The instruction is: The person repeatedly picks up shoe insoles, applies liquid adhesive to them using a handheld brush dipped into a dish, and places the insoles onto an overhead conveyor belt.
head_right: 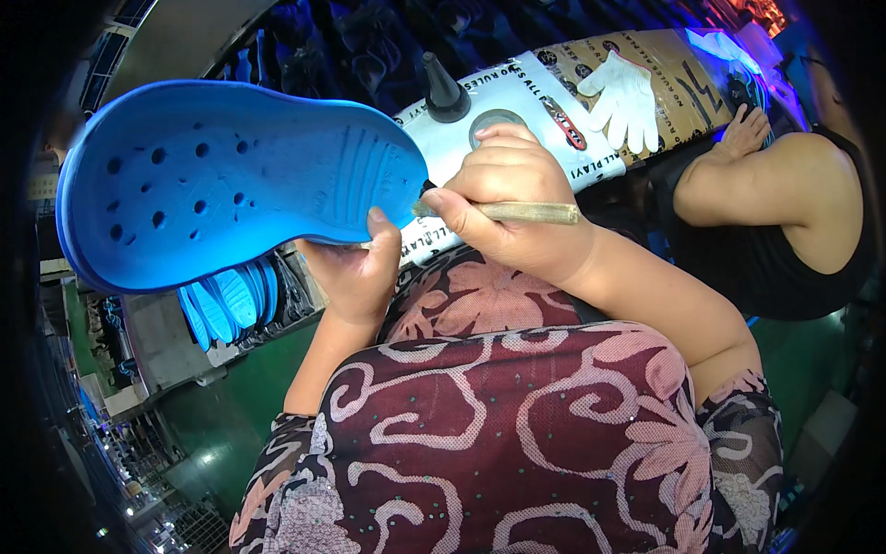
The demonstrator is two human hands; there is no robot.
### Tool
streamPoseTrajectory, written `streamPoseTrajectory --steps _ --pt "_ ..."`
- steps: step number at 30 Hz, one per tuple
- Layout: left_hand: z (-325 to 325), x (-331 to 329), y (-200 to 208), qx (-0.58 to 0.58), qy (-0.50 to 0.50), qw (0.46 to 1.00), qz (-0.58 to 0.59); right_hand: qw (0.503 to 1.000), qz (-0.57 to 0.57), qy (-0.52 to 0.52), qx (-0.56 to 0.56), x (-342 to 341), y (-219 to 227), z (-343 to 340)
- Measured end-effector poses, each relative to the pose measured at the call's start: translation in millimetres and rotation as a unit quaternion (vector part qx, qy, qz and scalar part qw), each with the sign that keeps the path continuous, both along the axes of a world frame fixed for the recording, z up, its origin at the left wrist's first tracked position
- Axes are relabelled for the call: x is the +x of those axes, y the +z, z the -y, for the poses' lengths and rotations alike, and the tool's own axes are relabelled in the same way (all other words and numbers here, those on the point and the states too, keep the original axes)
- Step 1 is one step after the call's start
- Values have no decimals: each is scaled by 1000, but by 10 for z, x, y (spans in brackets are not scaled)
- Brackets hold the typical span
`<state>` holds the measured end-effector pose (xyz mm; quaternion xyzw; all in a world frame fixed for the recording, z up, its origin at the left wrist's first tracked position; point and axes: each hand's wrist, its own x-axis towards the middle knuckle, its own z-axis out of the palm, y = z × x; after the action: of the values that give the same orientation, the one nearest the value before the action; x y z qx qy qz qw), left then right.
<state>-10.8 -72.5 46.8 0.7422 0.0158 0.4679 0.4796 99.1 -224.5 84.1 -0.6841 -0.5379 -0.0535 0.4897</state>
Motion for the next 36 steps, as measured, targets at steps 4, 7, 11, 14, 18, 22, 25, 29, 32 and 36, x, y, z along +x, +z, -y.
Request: streamPoseTrajectory --steps 4,7,11,14,18,22,25,29,32,36 --pt "-32 -22 17 16 18 999 -28 1000 -12 0 12 46 1 59" --pt "-25 -27 10 -6 34 999 -32 998 -40 -30 42 28 16 38" --pt "-16 -23 43 -72 29 996 -42 1000 -8 -20 -1 9 -36 43" --pt "-57 -23 9 -31 35 998 -49 999 -15 -24 -30 59 16 139" --pt "-93 -65 -28 36 17 994 -98 997 -62 -38 -18 125 41 203" --pt "-117 -79 140 -1 -8 994 -109 991 -97 -69 63 184 18 264" --pt "-97 -34 546 -144 -29 980 -131 976 -155 -130 78 258 -30 468" --pt "-117 17 1153 -266 -238 916 -184 951 -232 -188 82 326 -254 670" --pt "21 192 1423 -250 -395 830 -305 951 -231 -194 69 314 -222 885" --pt "440 1296 1843 -176 -482 798 -314 933 -268 -226 86 405 -281 1088"
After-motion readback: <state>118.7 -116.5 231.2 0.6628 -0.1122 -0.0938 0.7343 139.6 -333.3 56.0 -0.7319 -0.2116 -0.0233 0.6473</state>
